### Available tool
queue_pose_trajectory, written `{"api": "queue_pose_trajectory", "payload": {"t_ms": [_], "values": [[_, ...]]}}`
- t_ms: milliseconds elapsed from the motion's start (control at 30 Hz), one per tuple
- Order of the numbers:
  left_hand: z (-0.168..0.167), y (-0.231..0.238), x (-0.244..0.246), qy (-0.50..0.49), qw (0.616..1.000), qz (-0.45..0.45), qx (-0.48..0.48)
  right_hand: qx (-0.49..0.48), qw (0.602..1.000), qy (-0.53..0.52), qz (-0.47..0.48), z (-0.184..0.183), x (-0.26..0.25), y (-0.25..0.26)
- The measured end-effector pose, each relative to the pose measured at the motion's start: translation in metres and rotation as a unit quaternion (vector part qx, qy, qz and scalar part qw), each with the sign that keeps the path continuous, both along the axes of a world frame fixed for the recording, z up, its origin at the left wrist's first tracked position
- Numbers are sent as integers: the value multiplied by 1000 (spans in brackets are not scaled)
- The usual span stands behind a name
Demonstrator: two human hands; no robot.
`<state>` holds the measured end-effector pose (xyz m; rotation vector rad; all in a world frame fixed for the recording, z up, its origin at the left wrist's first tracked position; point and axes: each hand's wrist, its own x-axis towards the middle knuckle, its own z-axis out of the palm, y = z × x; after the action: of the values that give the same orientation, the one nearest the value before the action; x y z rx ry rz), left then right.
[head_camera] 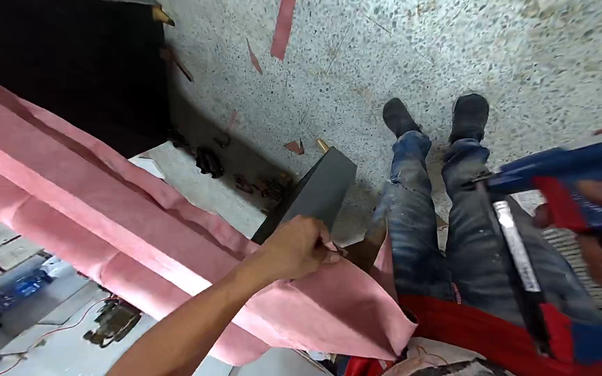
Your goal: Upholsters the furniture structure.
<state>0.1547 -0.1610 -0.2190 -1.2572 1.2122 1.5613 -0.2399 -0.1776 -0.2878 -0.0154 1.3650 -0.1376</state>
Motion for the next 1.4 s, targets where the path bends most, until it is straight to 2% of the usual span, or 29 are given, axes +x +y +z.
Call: {"api": "queue_pose_trajectory", "payload": {"t_ms": [67, 133, 267, 333, 400, 467, 500, 567, 633, 867, 1033, 1267, 1333, 1400], "values": [[-4, -9, -3, 5, 1000, 13, -13, 20, 996, -59, 70, 8, 28, -17], [-6, -4, 6, 0, 998, 20, -59, 30, 986, -135, 90, -4, 42, -16], [-17, 5, 29, 22, 997, 22, -65, 106, 933, -340, 47, -45, 74, -2], [-24, 1, 35, 54, 998, 17, -40, 167, 891, -422, 20, -60, 95, -1], [-33, -7, 36, 66, 998, 21, 8, 187, 854, -482, 56, -74, 116, -5], [-39, -10, 39, 24, 993, 63, 96, 202, 819, -529, 93, -87, 136, 1], [-41, -8, 42, -19, 983, 113, 146, 209, 805, -545, 104, -90, 144, 4], [-46, -3, 51, -92, 940, 231, 233, 196, 803, -550, 123, -97, 158, 8], [-48, 0, 57, -113, 914, 271, 280, 185, 808, -541, 145, -101, 169, 12], [-57, -11, 63, -75, 919, 203, 330, 231, 787, -548, 162, -120, 202, 19], [-58, -14, 64, -25, 941, 120, 317, 246, 772, -562, 169, -127, 215, 18], [-64, -13, 70, -4, 927, 122, 355, 232, 745, -581, 230, -133, 225, 6], [-61, -14, 73, 3, 948, 96, 305, 234, 764, -555, 232, -128, 222, 5], [-55, -16, 79, 17, 985, 42, 165, 210, 794, -529, 212, -122, 210, 4]]}}
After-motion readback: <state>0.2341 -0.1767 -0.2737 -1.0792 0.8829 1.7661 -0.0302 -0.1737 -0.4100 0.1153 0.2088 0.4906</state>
